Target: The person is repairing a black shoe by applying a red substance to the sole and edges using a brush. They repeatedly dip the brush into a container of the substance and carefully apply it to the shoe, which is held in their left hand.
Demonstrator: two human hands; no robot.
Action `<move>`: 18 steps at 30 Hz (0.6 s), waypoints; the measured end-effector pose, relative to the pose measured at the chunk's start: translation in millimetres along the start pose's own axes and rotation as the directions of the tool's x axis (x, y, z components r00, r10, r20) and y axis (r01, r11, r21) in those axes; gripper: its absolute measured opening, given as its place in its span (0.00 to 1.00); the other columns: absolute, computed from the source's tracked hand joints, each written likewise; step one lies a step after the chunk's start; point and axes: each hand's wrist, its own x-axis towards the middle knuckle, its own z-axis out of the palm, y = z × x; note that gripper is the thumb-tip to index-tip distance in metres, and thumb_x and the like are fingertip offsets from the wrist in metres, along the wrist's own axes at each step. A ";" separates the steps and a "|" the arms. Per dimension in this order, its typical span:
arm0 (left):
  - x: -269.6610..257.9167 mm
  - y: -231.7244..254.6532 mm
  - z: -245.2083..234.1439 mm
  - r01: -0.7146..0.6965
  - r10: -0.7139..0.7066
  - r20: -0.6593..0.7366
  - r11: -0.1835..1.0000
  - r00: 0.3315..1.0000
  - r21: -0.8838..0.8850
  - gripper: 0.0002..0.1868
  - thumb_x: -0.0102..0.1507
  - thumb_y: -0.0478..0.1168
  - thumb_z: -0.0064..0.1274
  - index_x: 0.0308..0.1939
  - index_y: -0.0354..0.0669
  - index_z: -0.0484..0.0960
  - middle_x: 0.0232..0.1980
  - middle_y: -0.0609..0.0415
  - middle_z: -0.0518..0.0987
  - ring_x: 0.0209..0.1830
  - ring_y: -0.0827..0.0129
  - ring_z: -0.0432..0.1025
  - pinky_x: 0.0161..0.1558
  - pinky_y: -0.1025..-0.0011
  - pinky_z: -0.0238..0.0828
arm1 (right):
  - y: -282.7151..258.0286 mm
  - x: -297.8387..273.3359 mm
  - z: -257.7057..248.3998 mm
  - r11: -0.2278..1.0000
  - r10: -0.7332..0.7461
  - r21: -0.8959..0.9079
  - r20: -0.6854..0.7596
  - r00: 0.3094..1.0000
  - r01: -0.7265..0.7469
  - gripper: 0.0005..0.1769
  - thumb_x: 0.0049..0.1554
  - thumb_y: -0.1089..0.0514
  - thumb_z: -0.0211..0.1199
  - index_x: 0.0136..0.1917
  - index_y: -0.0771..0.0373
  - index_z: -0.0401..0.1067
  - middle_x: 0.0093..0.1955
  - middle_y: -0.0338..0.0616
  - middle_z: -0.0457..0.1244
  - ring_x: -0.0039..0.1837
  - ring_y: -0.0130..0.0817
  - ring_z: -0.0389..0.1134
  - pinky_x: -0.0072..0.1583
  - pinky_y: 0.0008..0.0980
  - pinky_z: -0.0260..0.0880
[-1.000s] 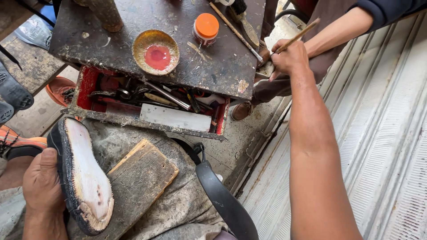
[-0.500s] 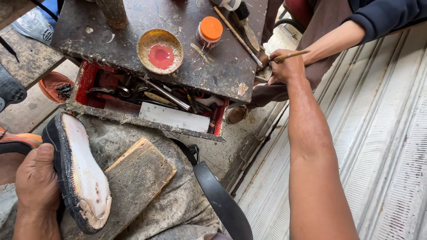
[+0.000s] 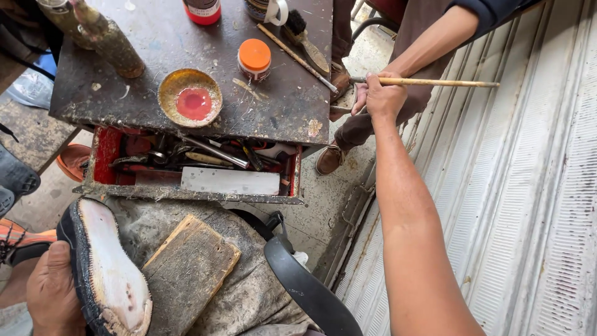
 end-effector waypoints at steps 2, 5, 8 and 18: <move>5.9 -5.8 -4.4 -0.015 0.015 0.002 1.000 1.000 0.027 0.21 0.89 0.52 0.38 0.48 0.46 0.74 0.43 0.64 0.72 0.39 0.80 0.66 0.40 0.72 0.65 | -1.0 -4.0 -4.6 0.999 0.013 0.029 -0.025 1.000 -0.012 0.11 0.53 0.62 0.73 0.34 0.59 0.71 0.26 0.43 0.69 0.29 0.31 0.74 0.32 0.28 0.76; 8.5 -11.5 -7.7 -0.020 0.020 -0.004 0.998 1.000 0.059 0.20 0.89 0.54 0.39 0.49 0.48 0.74 0.43 0.66 0.71 0.40 0.80 0.64 0.41 0.72 0.63 | -26.9 -24.2 -9.8 0.990 0.002 0.137 0.059 0.998 -0.010 0.12 0.56 0.62 0.70 0.36 0.61 0.67 0.23 0.46 0.65 0.25 0.38 0.71 0.26 0.31 0.66; 9.0 -11.7 -8.5 -0.007 0.009 -0.021 0.995 1.000 0.102 0.21 0.89 0.55 0.39 0.50 0.47 0.76 0.43 0.66 0.71 0.42 0.79 0.64 0.42 0.69 0.63 | -43.5 -36.8 -13.0 0.967 -0.069 0.252 0.182 0.981 0.021 0.12 0.60 0.65 0.65 0.39 0.63 0.63 0.23 0.55 0.64 0.22 0.49 0.70 0.21 0.35 0.60; 7.5 -7.1 -5.7 0.015 -0.015 -0.011 0.998 1.000 0.066 0.21 0.88 0.56 0.39 0.53 0.47 0.77 0.43 0.64 0.73 0.40 0.75 0.67 0.38 0.66 0.65 | -39.4 -54.8 -23.1 0.904 -0.358 0.347 0.297 0.885 0.249 0.09 0.63 0.68 0.64 0.43 0.64 0.66 0.27 0.55 0.64 0.27 0.47 0.70 0.29 0.39 0.71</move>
